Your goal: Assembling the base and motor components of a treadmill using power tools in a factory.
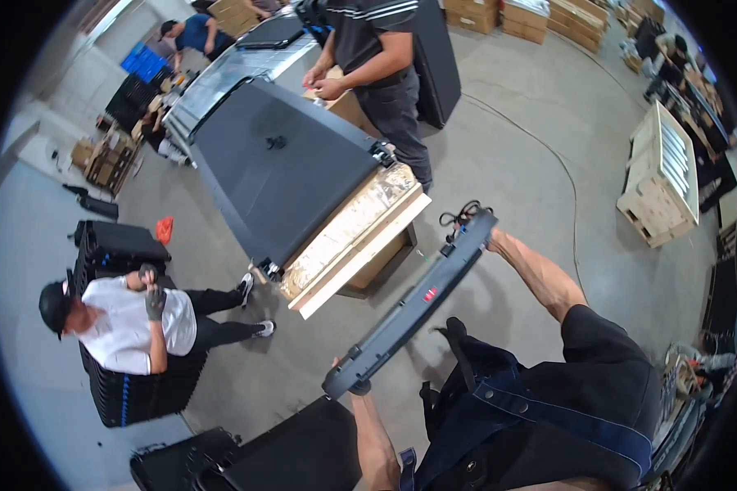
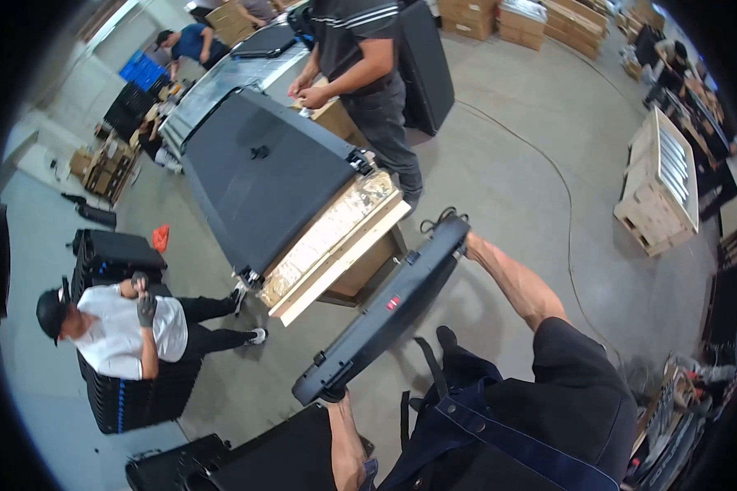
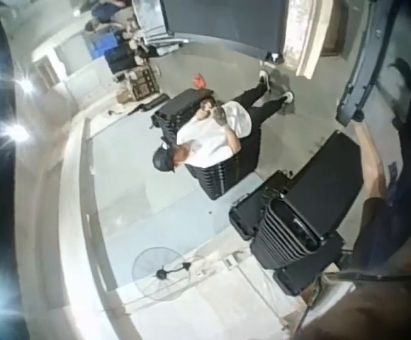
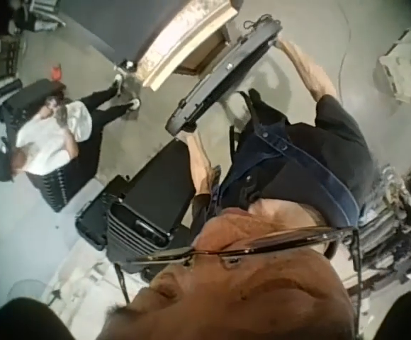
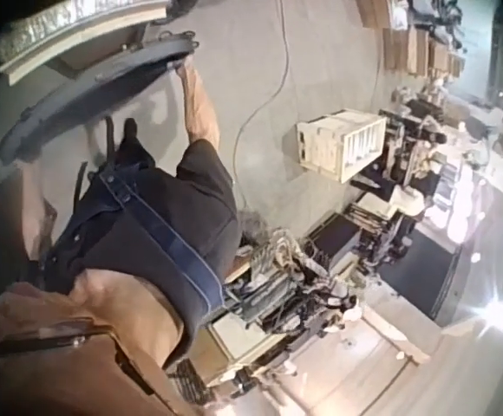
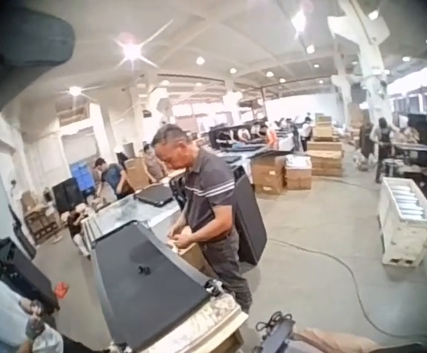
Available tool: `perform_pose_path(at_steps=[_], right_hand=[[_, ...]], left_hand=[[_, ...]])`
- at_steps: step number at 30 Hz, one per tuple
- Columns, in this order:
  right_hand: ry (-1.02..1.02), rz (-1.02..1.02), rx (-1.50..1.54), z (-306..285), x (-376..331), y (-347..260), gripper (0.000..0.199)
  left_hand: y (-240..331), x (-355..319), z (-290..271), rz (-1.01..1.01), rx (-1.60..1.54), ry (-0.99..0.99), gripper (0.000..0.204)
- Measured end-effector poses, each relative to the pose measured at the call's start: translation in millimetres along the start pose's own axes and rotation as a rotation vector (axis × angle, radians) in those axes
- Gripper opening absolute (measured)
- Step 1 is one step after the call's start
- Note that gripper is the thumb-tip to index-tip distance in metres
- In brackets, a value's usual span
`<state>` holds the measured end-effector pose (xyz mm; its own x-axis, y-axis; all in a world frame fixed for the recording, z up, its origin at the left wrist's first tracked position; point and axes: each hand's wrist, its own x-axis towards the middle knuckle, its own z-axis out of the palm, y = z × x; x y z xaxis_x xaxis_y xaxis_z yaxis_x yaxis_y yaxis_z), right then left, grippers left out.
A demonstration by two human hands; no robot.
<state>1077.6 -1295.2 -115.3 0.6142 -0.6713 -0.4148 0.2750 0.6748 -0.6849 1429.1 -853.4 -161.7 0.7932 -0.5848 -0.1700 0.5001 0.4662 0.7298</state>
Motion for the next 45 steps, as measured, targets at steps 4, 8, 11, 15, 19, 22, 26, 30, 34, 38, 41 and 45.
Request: perform_pose_path(at_steps=[4, 8, 11, 15, 19, 22, 26, 30, 34, 38, 41, 45], right_hand=[[0.596, -0.211, -0.197, -13, 26, 22, 0.047], [0.742, -0.391, -0.872, -26, -52, 82, 0.062], [0.414, 0.061, -0.665, -1, -162, 160, 0.044], [0.882, 0.305, -0.529, -36, -381, 317, 0.036], [1.493, 0.481, 0.182, 11, -581, 484, 0.03], [1.451, 0.74, 0.239, 67, -684, 587, 0.027], [1.381, 0.428, 0.514, 138, -733, 663, 0.026], [1.38, 0.124, 0.402, 146, -753, 697, 0.036], [1.449, -0.085, 0.431, 160, -832, 737, 0.038], [1.623, 0.079, 0.49, 171, -905, 833, 0.041], [1.79, -0.264, 0.849, 192, -968, 881, 0.043], [1.895, -0.271, 1.126, 229, -1017, 967, 0.034]], left_hand=[[8, 52, 34, -0.131, 0.221, 0.076, 0.033], [9, 100, 67, -0.265, 0.417, 0.052, 0.036], [29, 127, 15, -0.306, 0.536, 0.037, 0.045], [14, 152, 32, -0.395, 0.535, -0.019, 0.045], [11, 158, -30, -0.299, 0.825, -0.004, 0.073], [-46, 45, -62, -1.129, 0.757, -0.069, 0.052], [-71, -250, -14, -1.237, 1.204, -0.964, 0.036], [30, -517, 120, -0.981, 0.832, -1.951, 0.028], [178, -708, 219, -0.475, -0.225, -2.042, 0.017], [314, -840, 245, -0.949, -0.88, -1.8, 0.012], [349, -915, 245, -1.049, -1.014, -1.884, 0.014], [336, -1009, 233, -1.203, -1.233, -1.916, 0.014]])
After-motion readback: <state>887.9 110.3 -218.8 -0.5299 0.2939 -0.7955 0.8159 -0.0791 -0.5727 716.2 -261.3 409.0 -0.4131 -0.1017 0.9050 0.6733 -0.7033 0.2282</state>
